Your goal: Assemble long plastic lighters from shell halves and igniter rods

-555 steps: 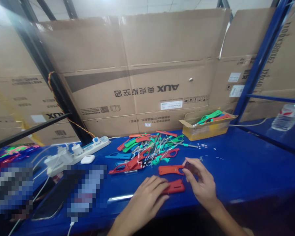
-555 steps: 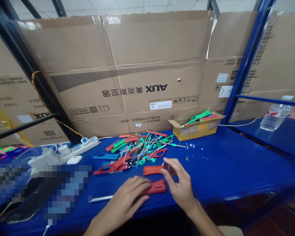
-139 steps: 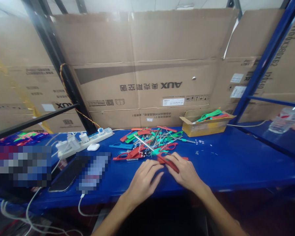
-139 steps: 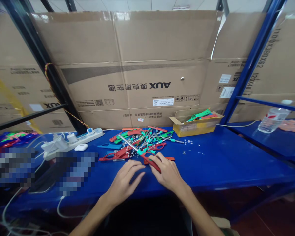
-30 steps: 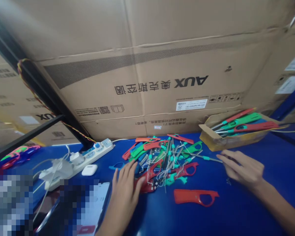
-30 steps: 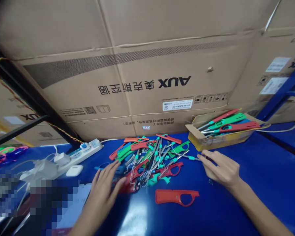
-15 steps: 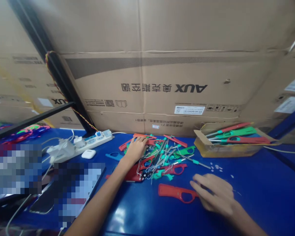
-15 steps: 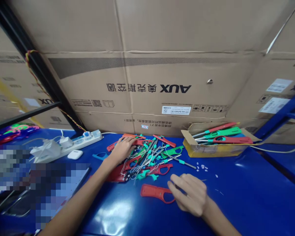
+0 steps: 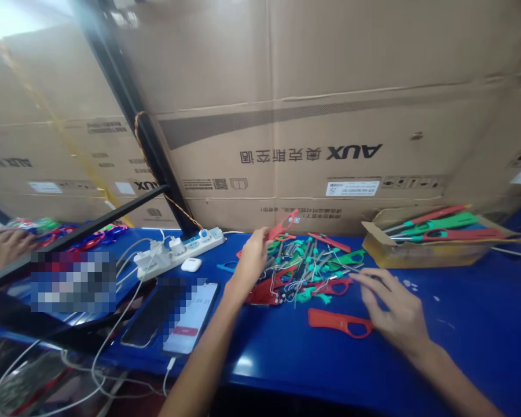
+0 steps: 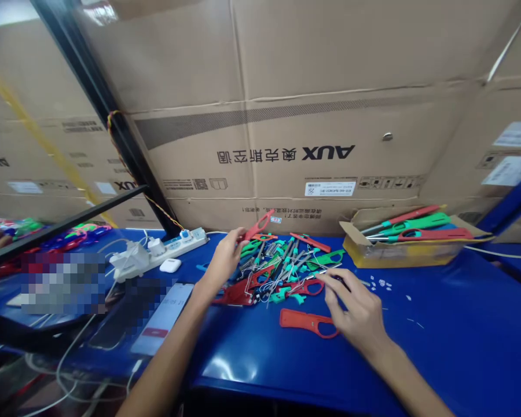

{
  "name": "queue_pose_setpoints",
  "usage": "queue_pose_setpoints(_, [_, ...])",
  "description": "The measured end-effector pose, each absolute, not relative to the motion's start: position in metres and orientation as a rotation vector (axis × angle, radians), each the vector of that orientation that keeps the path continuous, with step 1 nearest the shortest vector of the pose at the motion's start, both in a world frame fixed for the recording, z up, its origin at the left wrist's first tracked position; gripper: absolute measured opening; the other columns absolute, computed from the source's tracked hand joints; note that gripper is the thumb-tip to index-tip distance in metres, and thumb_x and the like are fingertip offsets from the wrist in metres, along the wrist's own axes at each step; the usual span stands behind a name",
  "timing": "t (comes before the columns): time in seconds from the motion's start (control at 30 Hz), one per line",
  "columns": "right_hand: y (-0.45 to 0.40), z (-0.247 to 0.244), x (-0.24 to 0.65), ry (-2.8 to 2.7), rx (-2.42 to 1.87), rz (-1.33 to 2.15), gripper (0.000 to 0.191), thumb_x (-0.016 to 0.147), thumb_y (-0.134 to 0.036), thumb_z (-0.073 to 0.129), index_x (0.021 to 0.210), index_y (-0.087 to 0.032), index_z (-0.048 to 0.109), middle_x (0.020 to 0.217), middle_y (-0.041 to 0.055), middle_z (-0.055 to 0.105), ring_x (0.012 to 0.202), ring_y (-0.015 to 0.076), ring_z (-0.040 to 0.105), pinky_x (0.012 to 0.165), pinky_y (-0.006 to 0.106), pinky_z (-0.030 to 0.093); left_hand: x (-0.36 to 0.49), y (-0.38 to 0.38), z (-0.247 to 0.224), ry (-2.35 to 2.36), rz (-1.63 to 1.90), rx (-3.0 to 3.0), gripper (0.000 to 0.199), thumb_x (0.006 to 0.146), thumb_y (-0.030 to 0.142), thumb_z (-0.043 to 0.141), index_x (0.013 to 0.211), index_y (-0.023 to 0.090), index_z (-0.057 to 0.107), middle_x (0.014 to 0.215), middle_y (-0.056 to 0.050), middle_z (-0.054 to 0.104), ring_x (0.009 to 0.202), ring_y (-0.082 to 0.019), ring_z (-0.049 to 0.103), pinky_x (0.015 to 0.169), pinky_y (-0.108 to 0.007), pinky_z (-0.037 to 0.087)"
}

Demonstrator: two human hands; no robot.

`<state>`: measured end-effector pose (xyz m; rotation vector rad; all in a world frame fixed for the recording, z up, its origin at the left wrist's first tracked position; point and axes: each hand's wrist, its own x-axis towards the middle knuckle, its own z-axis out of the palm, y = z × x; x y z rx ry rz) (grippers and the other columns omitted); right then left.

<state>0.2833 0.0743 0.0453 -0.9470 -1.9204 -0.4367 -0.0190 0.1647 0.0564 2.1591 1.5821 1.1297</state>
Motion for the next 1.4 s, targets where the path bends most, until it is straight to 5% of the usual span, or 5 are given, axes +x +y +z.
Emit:
queue_pose_setpoints(0.2, [0.019, 0.025, 0.227, -2.031, -1.123, -0.077, 0.039, 0.105, -0.047, 0.052, 0.136, -0.027, 0.066, 0.114, 0.0069, 0.071, 0.095, 0.0176, 0.075, 0.073, 0.023, 0.06, 0.032, 0.055, 0.03, 0.885, 1.142, 1.534, 0.037, 0.101, 0.036, 0.062, 0.135, 0.021, 0.057, 0.127, -0.01, 0.071, 0.118, -0.026, 0.069, 0.103, -0.039, 0.054])
queue_pose_setpoints(0.6, [-0.007, -0.01, 0.226, -2.145, -1.063, -0.2, 0.037, 0.11, -0.026, 0.04, 0.103, -0.024, 0.077, 0.09, 0.0054, 0.074, 0.073, 0.0146, 0.071, 0.058, 0.021, 0.052, 0.019, 0.013, -0.013, 0.866, 1.085, 1.133, 0.059, 0.083, 0.045, 0.083, 0.129, 0.021, 0.054, 0.128, -0.013, 0.07, 0.118, -0.028, 0.068, 0.106, -0.043, 0.051])
queue_pose_setpoints(0.77, [-0.008, -0.013, 0.232, -2.146, -1.127, -0.18, 0.042, 0.111, -0.037, 0.039, 0.094, -0.026, 0.076, 0.092, 0.0049, 0.074, 0.08, 0.017, 0.073, 0.062, 0.024, 0.055, -0.014, 0.017, -0.019, 1.139, 1.138, 1.318, 0.075, 0.082, 0.044, 0.08, 0.144, 0.022, 0.044, 0.108, -0.006, 0.069, 0.088, -0.018, 0.067, 0.081, -0.032, 0.055])
queue_pose_setpoints(0.93, [-0.008, -0.018, 0.238, -2.138, -1.16, -0.266, 0.05, 0.109, -0.05, 0.035, 0.097, -0.024, 0.076, 0.096, 0.0056, 0.075, 0.084, 0.0198, 0.073, 0.061, 0.027, 0.056, -0.044, 0.016, -0.014, 1.392, 1.01, 1.69, 0.049, 0.089, 0.046, 0.071, 0.129, 0.019, 0.062, 0.08, 0.001, 0.065, 0.072, -0.018, 0.063, 0.07, -0.029, 0.05])
queue_pose_setpoints(1.4, [-0.003, -0.014, 0.261, -2.117, -1.207, -0.267, 0.048, 0.11, -0.048, 0.038, 0.094, -0.027, 0.077, 0.1, 0.0052, 0.075, 0.089, 0.019, 0.074, 0.065, 0.027, 0.058, -0.045, 0.016, -0.005, 1.371, 0.891, 2.061, 0.011, 0.094, 0.033, 0.072, 0.094, 0.024, 0.075, 0.099, -0.004, 0.074, 0.097, -0.025, 0.064, 0.095, -0.039, 0.047])
